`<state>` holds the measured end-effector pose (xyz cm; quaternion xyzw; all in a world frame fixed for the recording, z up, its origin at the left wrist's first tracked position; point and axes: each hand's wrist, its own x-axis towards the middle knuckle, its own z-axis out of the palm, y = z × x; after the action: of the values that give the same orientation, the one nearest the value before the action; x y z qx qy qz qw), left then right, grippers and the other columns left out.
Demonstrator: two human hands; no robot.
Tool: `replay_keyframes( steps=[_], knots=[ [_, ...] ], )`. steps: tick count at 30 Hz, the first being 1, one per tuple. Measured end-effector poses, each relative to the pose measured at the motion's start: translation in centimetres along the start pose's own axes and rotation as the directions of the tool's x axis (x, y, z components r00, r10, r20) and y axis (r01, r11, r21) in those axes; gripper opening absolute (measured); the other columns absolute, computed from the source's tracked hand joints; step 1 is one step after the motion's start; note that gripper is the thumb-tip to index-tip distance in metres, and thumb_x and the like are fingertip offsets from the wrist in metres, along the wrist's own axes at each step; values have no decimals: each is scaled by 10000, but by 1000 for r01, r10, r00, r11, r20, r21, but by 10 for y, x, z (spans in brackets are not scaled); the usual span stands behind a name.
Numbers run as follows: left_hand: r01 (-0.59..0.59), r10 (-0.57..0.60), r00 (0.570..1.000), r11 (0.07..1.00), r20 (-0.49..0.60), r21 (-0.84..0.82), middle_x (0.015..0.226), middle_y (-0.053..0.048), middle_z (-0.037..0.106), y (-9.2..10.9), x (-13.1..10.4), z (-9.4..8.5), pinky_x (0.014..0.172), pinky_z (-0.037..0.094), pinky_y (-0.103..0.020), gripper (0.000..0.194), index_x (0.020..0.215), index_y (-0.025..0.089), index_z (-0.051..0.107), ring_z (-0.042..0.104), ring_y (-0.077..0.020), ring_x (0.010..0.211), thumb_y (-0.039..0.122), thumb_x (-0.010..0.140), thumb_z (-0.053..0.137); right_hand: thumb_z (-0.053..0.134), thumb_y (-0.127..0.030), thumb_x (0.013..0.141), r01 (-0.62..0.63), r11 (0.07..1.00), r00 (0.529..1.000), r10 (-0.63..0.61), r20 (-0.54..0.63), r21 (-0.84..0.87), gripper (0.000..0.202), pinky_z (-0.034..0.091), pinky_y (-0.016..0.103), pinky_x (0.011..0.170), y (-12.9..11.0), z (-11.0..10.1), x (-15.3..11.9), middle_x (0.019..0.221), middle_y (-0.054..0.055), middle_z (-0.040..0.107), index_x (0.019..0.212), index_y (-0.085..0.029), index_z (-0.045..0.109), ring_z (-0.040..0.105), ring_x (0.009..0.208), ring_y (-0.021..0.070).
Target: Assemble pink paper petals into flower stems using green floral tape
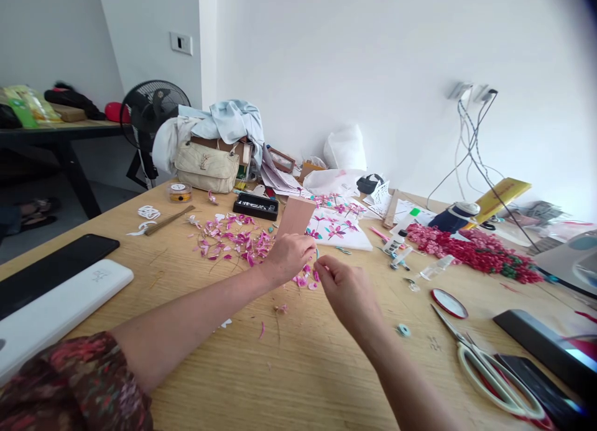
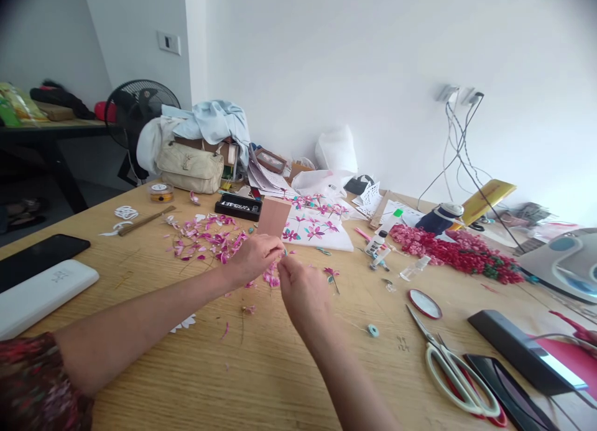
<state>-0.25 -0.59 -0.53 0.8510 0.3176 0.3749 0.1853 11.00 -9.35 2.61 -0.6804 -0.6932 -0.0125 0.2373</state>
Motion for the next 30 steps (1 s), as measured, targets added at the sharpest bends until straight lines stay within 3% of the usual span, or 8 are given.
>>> replay_keyframes(
  steps=[2,5,9,12,17,24,27,30],
  knots=[
    [-40,42,998,999,36,-33,737,-28,628,1,0,1,723,372,-268,159,724,163,609,548,-152,736,151,772,458,430,-322,788,22,999,999,-21,-29,23,251,227,220,446,8,-13,11,428,-29,458,637,-210,596,371,415,102],
    [78,-52,994,948,92,-307,729,-19,629,5,0,4,676,395,-244,115,724,151,624,554,-134,705,157,740,510,471,-354,762,48,978,994,-26,-107,204,235,266,207,465,30,-18,31,466,-34,452,674,-191,614,384,463,98],
    [285,-203,958,713,201,-640,675,-12,610,14,1,4,602,406,-218,84,712,125,620,543,-108,632,195,679,587,492,-416,725,-36,857,994,86,-74,514,276,252,203,429,56,8,45,462,-54,378,653,-165,584,319,437,80],
    [293,-261,952,627,160,-721,644,-4,589,18,1,2,592,405,-211,94,699,118,601,528,-95,608,208,681,579,470,-446,731,-84,808,993,114,-15,583,314,239,202,406,57,34,35,443,-57,369,643,-162,571,306,409,78],
    [218,-273,962,781,-7,-585,643,2,593,10,1,3,601,407,-209,88,689,125,594,530,-100,615,180,705,527,394,-355,796,-87,937,996,74,51,337,286,252,203,435,27,49,1,425,-40,434,674,-183,587,375,402,95],
    [-30,23,998,993,-57,-114,690,-8,617,3,-1,3,659,389,-229,155,674,157,608,545,-122,683,125,745,475,400,-302,791,5,1000,1000,-5,-21,-19,265,229,216,457,-5,-5,-4,463,-14,500,628,-202,584,396,432,104],
    [-77,75,997,985,-19,-153,703,-17,626,6,-3,5,686,397,-241,136,698,156,617,551,-126,685,136,750,494,436,-331,777,36,998,993,-30,-111,51,246,261,210,479,11,-23,18,500,-16,519,667,-201,614,427,477,106],
    [60,-47,998,910,43,-411,728,-26,633,11,-3,7,656,414,-231,103,722,142,624,563,-120,673,139,730,522,465,-370,756,11,972,988,25,-153,233,255,280,210,485,39,-18,40,489,-30,466,677,-181,617,398,486,101]
  ],
)
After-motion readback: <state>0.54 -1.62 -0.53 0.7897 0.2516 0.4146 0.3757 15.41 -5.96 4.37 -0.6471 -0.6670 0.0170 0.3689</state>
